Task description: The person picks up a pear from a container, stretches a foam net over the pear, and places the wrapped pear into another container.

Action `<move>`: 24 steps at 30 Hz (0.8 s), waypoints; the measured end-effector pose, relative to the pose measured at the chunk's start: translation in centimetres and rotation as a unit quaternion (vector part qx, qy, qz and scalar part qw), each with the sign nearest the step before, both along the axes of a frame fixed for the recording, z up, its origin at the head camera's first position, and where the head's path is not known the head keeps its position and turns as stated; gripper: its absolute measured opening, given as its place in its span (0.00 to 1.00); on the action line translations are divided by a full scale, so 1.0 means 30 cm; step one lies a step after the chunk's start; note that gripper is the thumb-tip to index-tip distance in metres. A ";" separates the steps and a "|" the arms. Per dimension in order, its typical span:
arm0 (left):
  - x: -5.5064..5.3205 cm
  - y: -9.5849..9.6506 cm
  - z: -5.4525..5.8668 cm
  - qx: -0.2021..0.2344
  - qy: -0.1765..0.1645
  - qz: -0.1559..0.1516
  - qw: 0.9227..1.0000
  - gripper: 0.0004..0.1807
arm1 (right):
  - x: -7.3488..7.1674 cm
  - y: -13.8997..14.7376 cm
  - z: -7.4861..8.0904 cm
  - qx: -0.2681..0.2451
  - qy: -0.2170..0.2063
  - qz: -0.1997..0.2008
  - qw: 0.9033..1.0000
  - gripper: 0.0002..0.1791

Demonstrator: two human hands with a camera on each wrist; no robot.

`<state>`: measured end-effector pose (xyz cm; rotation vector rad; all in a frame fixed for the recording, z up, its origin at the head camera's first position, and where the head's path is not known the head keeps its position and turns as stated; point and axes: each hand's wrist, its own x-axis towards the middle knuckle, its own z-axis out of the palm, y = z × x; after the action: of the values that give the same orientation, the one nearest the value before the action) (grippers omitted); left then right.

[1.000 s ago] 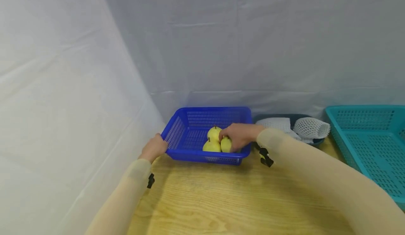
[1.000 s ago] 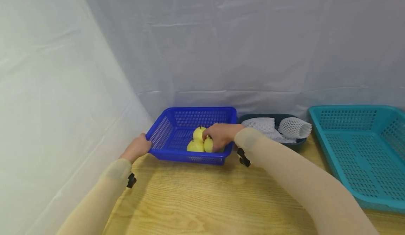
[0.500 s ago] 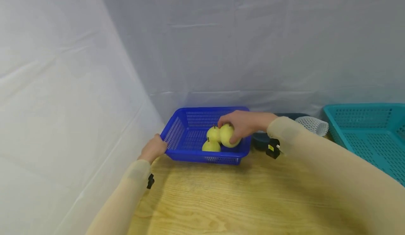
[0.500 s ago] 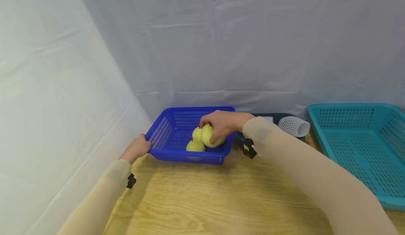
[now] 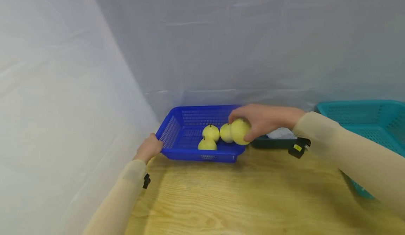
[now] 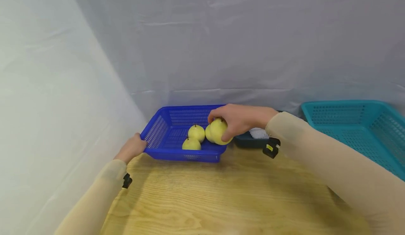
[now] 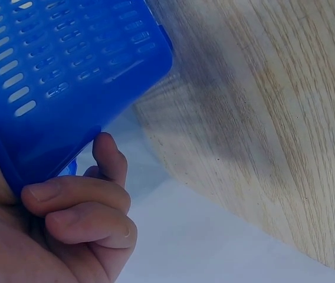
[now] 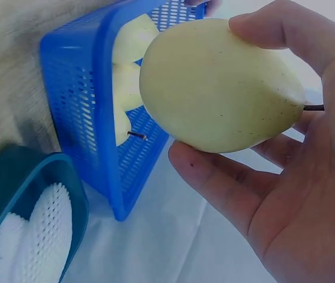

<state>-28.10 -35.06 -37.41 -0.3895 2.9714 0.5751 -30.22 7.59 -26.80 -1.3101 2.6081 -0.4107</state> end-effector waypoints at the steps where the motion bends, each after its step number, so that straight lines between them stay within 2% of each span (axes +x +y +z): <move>1: 0.000 0.000 0.001 0.000 0.000 -0.001 1.000 0.35 | 0.010 0.014 0.001 -0.002 0.001 -0.001 1.000 0.36; 6: -0.002 -0.001 0.003 0.008 -0.004 -0.008 1.000 0.35 | 0.067 0.090 -0.004 -0.016 -0.011 -0.003 1.000 0.35; 12: 0.006 -0.015 0.002 0.022 -0.004 -0.013 1.000 0.35 | 0.119 0.169 -0.040 -0.013 -0.005 -0.001 1.000 0.33; 24: 0.034 -0.063 0.013 0.026 0.007 -0.016 1.000 0.32 | 0.144 0.231 -0.156 -0.019 0.013 -0.019 1.000 0.34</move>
<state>-27.07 -36.96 -37.02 -0.3344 2.9633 0.6513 -25.89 14.53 -31.49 -1.2869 2.6631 -0.4540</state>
